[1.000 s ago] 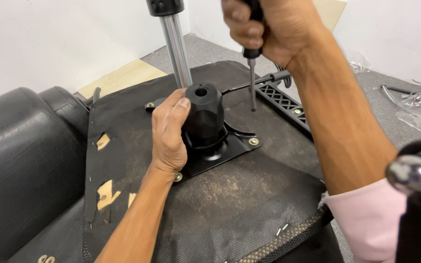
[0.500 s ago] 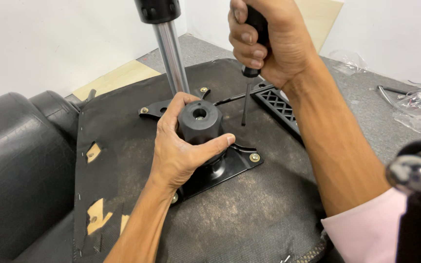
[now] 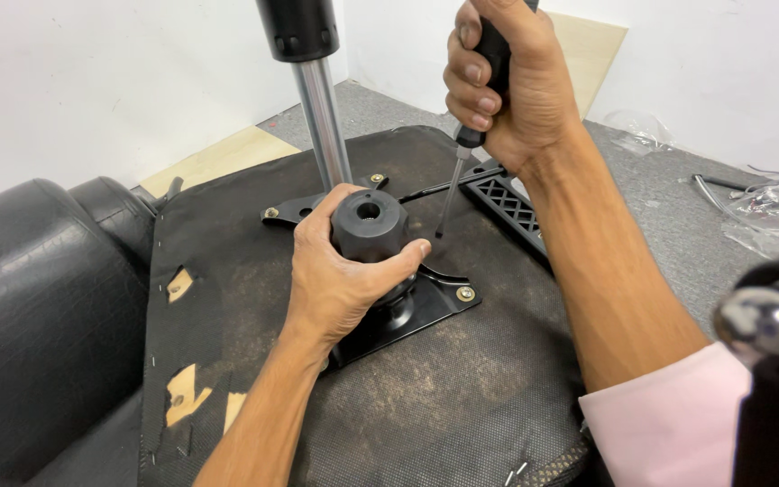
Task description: The person attaches a black metal base to the underside of an office chair seat using a screwdriver and screws. They tighten each screw sequentially and then flip the chair upright to complete the assembly.
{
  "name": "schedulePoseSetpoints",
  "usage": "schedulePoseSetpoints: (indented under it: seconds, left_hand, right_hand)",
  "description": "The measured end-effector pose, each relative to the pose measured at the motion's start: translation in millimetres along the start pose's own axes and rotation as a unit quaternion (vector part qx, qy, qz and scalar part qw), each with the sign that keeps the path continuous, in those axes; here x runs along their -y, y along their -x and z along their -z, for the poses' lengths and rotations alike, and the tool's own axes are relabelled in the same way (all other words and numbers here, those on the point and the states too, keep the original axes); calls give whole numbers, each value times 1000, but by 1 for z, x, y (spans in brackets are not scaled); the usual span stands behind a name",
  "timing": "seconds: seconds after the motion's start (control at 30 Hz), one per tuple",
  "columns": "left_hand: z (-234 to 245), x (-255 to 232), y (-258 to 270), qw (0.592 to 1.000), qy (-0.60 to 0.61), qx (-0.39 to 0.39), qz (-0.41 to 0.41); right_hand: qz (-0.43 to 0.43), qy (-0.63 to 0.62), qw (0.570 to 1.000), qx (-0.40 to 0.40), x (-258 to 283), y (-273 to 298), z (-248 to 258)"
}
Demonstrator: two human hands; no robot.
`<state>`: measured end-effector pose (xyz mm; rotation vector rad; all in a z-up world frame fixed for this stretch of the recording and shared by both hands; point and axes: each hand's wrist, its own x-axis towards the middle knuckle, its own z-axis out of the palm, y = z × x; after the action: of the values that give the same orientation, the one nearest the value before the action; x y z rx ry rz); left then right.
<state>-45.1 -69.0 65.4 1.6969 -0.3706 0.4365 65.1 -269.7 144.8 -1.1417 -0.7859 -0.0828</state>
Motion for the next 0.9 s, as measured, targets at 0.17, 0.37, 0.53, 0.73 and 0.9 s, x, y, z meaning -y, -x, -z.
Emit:
schedulePoseSetpoints:
  seconds: [0.17,0.37,0.53,0.73,0.9]
  left_hand:
    - [-3,0,4,999,-25,-25,-8]
    - [-5,-2,5,1000,-20,-22,5]
    - [-6,7,8,999,-15,-34,-14]
    - [1,34,3,990,-23,-134,-25]
    - [21,53,-4,942,-121,-276,144]
  right_hand:
    - [1,-18,997,-74,-15,1,14]
    - [-57,-84,978,-184,-30,2,24]
    - [-98,-116,961,-230,-41,3,25]
    - [-166,-69,966,-183,-38,5,22]
    - [-239,38,945,-221,-44,3,21]
